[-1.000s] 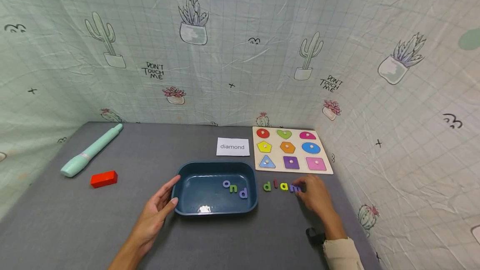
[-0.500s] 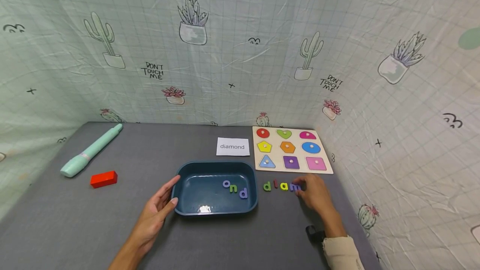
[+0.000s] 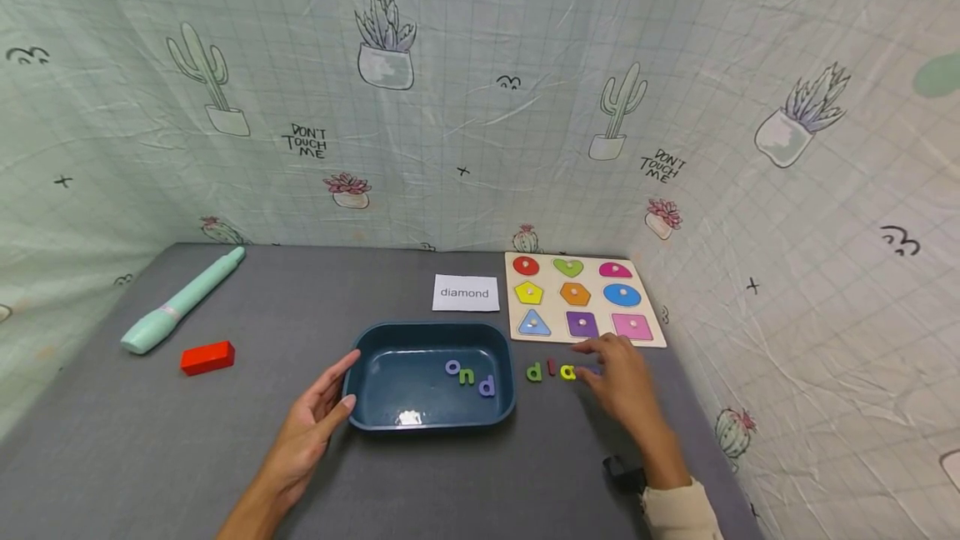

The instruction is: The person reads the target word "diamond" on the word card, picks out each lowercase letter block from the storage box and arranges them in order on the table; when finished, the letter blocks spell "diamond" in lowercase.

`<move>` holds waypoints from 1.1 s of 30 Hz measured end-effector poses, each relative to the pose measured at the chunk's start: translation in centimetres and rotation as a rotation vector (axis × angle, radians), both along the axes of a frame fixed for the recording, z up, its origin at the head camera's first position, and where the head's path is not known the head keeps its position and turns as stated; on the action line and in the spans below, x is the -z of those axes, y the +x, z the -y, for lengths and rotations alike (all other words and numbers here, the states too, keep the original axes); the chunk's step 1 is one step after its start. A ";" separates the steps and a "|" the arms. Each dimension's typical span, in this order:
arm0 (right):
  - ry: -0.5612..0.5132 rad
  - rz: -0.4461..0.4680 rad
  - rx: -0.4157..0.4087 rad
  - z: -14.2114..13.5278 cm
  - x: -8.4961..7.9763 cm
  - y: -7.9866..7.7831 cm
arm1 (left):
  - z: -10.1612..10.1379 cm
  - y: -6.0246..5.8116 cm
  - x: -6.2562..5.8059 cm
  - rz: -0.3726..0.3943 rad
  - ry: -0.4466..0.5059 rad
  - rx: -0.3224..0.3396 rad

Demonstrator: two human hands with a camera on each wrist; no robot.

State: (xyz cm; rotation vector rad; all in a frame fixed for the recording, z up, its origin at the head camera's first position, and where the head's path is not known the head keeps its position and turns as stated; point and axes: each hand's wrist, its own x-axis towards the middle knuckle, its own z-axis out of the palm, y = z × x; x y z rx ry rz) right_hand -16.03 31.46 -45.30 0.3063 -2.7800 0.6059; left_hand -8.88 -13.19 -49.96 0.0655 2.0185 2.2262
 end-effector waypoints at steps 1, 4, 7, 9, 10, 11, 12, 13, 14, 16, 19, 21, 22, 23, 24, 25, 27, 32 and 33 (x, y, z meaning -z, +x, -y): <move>-0.002 -0.018 -0.006 0.3 -0.2 0.1 | 0.0 0.0 0.0 0.000 -0.004 0.002; -0.018 -0.060 -0.028 1.3 -0.6 0.3 | 0.0 0.0 0.1 0.002 -0.013 0.004; -0.030 -0.097 -0.046 2.3 -1.0 0.5 | 0.1 -0.1 0.2 -0.002 -0.009 0.002; -0.044 -0.116 -0.061 3.0 -1.3 0.7 | 0.0 -0.1 0.2 -0.005 -0.002 0.001; -0.049 -0.123 -0.066 3.3 -1.4 0.7 | 0.0 0.0 0.2 -0.004 0.002 0.001; -0.052 -0.128 -0.070 3.6 -1.5 0.8 | 0.0 0.0 0.2 -0.003 0.006 0.001; -0.054 -0.132 -0.074 3.9 -1.6 0.9 | 0.0 0.0 0.2 -0.002 0.008 0.000; -0.058 -0.132 -0.079 4.2 -1.8 0.9 | 0.0 0.0 0.2 -0.001 0.011 0.000; -0.058 -0.132 -0.083 4.5 -1.9 1.0 | 0.0 0.0 0.2 0.002 0.014 0.000; -0.061 -0.123 -0.091 5.1 -2.1 1.1 | 0.0 0.0 0.1 0.004 0.019 0.000; -0.067 -0.116 -0.109 5.9 -2.3 1.2 | 0.0 -0.1 0.1 0.008 0.026 0.000; -0.078 -0.116 -0.122 6.4 -2.4 1.3 | 0.0 -0.1 0.1 0.012 0.031 -0.001; -0.082 -0.120 -0.130 6.6 -2.5 1.3 | 0.0 -0.1 0.1 0.014 0.033 -0.002; -0.086 -0.124 -0.135 6.8 -2.5 1.3 | 0.0 -0.1 0.1 0.014 0.033 -0.003; -0.092 -0.130 -0.145 7.1 -2.6 1.3 | 0.0 -0.1 0.1 0.016 0.033 -0.004; -0.095 -0.134 -0.154 7.3 -2.6 1.3 | -0.1 -0.2 0.1 0.015 0.033 -0.006; -0.110 -0.142 -0.178 7.8 -2.6 1.3 | -0.1 -0.2 0.1 0.017 0.031 -0.009; -0.143 -0.148 -0.224 8.9 -2.4 1.4 | -0.1 -0.1 0.0 0.027 0.025 -0.014; -0.145 -0.146 -0.229 9.2 -2.3 1.4 | -0.1 -0.1 0.0 0.028 0.025 -0.014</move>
